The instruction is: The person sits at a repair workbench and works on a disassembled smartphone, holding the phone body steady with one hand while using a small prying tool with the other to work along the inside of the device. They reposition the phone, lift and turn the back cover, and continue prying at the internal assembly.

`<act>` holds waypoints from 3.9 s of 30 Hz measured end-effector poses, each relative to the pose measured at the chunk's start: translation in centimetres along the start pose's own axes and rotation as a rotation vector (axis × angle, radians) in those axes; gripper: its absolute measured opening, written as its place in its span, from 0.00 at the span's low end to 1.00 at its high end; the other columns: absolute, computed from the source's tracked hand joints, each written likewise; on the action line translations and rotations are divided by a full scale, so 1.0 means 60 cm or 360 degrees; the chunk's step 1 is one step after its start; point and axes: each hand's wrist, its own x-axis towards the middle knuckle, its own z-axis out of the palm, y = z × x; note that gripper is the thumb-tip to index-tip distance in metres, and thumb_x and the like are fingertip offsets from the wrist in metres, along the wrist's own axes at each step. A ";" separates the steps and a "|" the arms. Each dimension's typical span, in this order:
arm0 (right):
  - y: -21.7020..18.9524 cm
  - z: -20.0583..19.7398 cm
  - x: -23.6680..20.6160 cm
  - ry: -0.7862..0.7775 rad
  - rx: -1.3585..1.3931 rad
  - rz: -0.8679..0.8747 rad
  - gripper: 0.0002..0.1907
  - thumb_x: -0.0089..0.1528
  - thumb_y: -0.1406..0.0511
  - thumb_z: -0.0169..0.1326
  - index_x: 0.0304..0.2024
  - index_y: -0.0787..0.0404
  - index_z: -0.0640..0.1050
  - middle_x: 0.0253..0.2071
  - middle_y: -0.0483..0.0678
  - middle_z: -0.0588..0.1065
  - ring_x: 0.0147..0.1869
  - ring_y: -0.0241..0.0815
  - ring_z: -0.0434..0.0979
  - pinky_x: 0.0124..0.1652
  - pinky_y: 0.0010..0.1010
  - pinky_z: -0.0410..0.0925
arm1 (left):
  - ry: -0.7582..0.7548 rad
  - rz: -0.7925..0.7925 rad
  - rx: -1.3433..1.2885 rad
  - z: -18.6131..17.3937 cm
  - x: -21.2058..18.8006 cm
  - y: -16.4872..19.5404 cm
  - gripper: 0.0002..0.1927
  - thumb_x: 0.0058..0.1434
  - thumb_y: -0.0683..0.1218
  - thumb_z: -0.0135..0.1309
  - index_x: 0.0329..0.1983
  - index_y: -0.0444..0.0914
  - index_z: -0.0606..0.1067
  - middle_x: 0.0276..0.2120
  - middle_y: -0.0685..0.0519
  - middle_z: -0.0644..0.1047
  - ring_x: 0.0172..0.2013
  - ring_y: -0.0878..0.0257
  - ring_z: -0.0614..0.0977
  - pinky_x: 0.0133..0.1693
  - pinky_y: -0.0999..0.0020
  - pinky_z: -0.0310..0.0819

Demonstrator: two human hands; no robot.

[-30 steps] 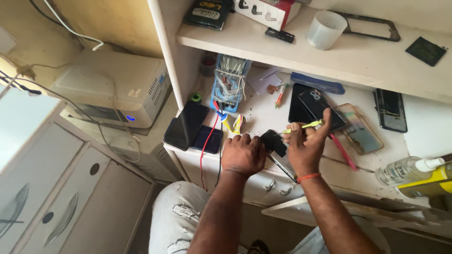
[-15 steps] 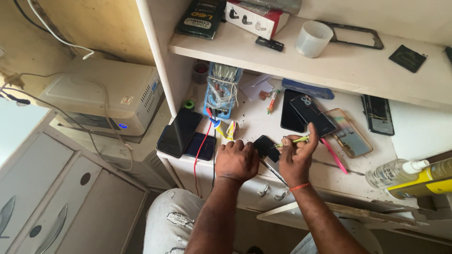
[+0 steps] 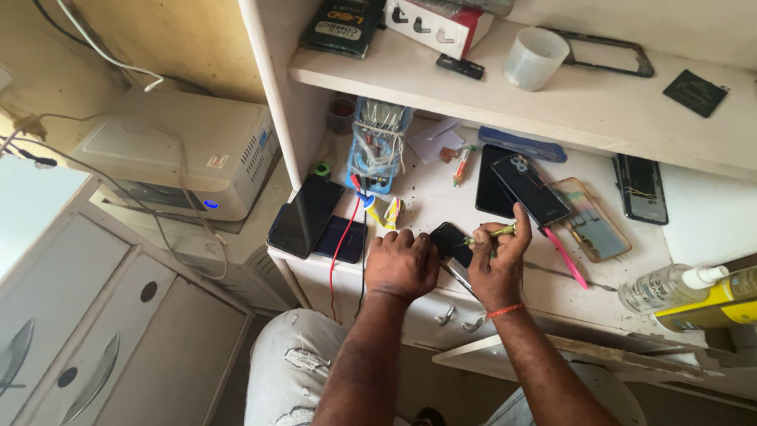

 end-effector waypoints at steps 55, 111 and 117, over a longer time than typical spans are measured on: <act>-0.102 -0.054 0.109 -0.0705 -0.0717 0.0045 0.18 0.59 0.59 0.65 0.45 0.56 0.73 0.29 0.53 0.81 0.35 0.52 0.84 0.33 0.40 0.74 | 0.0012 -0.0006 -0.0014 -0.015 -0.013 0.006 0.11 0.60 0.53 0.55 0.32 0.42 0.79 0.29 0.49 0.77 0.34 0.49 0.79 0.37 0.51 0.69; -0.103 -0.063 0.121 -0.0896 -0.0470 -0.0104 0.13 0.59 0.62 0.63 0.40 0.59 0.73 0.30 0.55 0.80 0.36 0.58 0.84 0.33 0.43 0.73 | 0.0023 0.0020 0.0026 -0.016 -0.010 0.008 0.12 0.59 0.53 0.54 0.35 0.41 0.80 0.31 0.48 0.78 0.35 0.48 0.80 0.37 0.51 0.70; -0.098 -0.071 0.117 -0.0883 -0.0258 -0.0151 0.14 0.60 0.62 0.61 0.43 0.60 0.71 0.34 0.54 0.80 0.39 0.57 0.85 0.35 0.42 0.75 | 0.0009 0.0012 0.0034 -0.017 -0.011 0.017 0.11 0.58 0.53 0.55 0.33 0.42 0.79 0.30 0.49 0.78 0.35 0.48 0.80 0.37 0.50 0.71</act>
